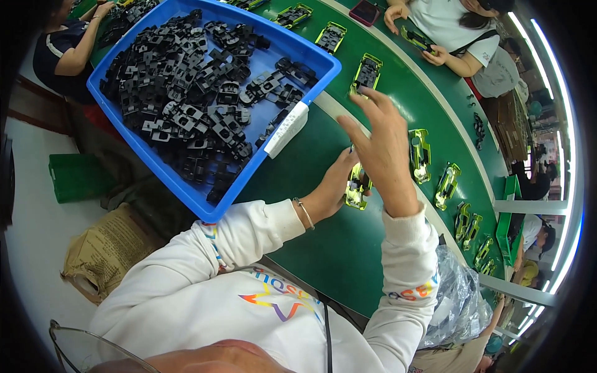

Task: The person assembles plastic toy car components by hand, taking a plastic chassis and internal components from a tray and attaching them to a toy car body.

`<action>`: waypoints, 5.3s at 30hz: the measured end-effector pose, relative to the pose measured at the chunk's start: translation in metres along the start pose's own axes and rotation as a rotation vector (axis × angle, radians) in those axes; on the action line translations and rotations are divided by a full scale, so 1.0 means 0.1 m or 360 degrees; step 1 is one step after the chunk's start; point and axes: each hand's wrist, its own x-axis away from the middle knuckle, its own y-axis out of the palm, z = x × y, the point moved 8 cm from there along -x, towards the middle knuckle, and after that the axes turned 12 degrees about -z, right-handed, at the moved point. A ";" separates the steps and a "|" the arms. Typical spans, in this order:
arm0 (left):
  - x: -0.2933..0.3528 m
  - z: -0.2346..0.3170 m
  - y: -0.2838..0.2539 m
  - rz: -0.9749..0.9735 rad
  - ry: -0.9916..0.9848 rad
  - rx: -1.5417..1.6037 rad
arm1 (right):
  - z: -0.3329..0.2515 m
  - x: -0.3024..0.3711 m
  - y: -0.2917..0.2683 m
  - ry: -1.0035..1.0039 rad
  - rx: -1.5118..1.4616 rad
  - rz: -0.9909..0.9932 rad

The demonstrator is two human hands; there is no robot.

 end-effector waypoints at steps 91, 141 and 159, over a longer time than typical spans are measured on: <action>0.13 -0.33 0.45 -0.0544 -0.0376 -0.0483 | 1.31 1.99 -0.05 0.0864 -0.1507 0.0472; 0.04 -0.19 0.28 -0.0268 -0.0201 -0.0719 | 1.07 3.51 0.06 0.1116 -0.0286 0.0362; 0.02 -0.15 0.22 -0.0216 -0.0186 -0.0674 | 1.61 1.88 0.13 0.0228 -0.0175 0.0031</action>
